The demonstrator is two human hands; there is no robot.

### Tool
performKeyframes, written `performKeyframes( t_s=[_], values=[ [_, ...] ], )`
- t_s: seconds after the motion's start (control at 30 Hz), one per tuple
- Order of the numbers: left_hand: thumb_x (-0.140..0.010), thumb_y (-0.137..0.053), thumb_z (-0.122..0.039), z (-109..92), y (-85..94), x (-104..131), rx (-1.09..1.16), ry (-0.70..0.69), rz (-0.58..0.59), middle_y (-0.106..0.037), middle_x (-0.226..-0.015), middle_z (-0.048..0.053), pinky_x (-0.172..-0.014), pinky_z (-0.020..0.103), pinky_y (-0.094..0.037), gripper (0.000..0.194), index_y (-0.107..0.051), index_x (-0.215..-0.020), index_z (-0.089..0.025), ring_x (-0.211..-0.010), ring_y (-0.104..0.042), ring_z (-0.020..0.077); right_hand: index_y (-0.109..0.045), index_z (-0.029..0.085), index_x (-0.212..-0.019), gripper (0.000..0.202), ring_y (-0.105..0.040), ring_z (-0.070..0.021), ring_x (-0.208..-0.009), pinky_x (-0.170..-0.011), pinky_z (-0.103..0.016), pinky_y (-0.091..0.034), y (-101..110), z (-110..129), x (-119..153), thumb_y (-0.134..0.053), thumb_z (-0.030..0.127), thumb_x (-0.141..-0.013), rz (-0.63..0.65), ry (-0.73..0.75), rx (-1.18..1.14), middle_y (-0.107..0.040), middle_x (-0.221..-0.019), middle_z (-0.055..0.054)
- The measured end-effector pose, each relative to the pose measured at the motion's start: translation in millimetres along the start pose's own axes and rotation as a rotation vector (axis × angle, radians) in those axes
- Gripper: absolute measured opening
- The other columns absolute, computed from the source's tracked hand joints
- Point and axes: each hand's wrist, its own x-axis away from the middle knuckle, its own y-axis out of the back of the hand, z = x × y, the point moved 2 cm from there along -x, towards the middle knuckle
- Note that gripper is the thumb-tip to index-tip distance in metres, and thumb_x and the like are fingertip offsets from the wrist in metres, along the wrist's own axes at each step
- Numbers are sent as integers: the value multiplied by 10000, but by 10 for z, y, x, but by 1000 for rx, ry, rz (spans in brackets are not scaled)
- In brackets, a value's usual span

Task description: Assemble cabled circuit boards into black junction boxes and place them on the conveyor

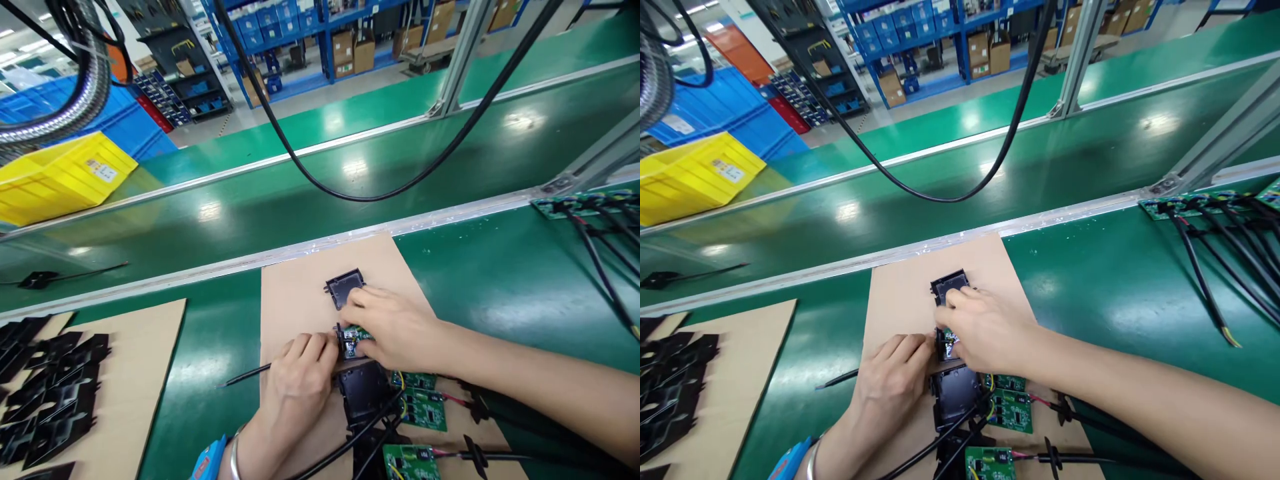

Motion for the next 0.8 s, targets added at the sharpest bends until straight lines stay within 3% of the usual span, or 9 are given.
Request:
performKeyframes(
  t_s=[0.13, 0.3, 0.43, 0.57, 0.63, 0.7, 0.8],
  values=[
    [-923, -438, -57, 51, -16, 23, 138, 30, -47, -661, -1003, 68, -756, 354, -507, 250, -588, -1093, -164, -856, -580, 207, -612, 126, -964, 286, -619, -213, -829, -658, -295, -438, 68, 95, -247, -725, 319, -785, 121, -119, 56, -663, -895, -79],
    [-915, -423, -38, 94, -81, -17, 305, 34, -21, -651, -937, 74, -731, 345, -513, 249, -627, -979, -164, -818, -559, 201, -638, 110, -897, 98, -634, -221, -678, -544, -299, -359, -62, 148, -398, -655, 116, -801, 198, -63, 136, -670, -750, -79],
    [-925, -400, -39, 145, -77, -40, 364, 11, 8, -639, -939, 75, -736, 356, -520, 262, -628, -958, -163, -827, -554, 206, -630, 122, -919, 99, -641, -250, -778, -655, -340, -412, -81, 107, -306, -647, 196, -857, 131, 0, 199, -678, -831, -92],
    [-940, -446, -122, 152, 151, -85, 413, 63, 37, -621, -1004, 81, -799, 390, -520, 184, -603, -1015, -182, -895, -567, 223, -596, 167, -928, 177, -612, -219, -895, -767, -324, -437, 137, 6, -21, -646, 332, -891, -18, -71, -10, -661, -926, -62],
    [-923, -452, -119, 118, 269, -129, 453, -17, 65, -615, -1081, 96, -878, 412, -500, 202, -575, -1073, -176, -983, -564, 238, -569, 181, -969, 192, -597, -197, -886, -751, -305, -444, 227, -52, 182, -582, 368, -930, -87, -172, -107, -648, -939, -48],
    [-877, -467, -94, 76, 322, -184, 505, -181, 111, -611, -1176, 101, -950, 417, -473, 275, -556, -1125, -171, -1073, -558, 245, -558, 185, -1011, 250, -598, -197, -858, -713, -299, -457, 224, -94, 353, -618, 398, -896, -46, -233, -156, -644, -947, -43],
    [-821, -493, -95, 63, 273, -260, 546, -341, 174, -598, -1277, 97, -1013, 413, -441, 439, -513, -1253, -171, -1171, -548, 243, -556, 171, -1149, 483, -579, -243, -1038, -859, -329, -464, 110, -128, 446, -767, 374, -764, 29, -250, -214, -625, -1110, -80]
  ],
)
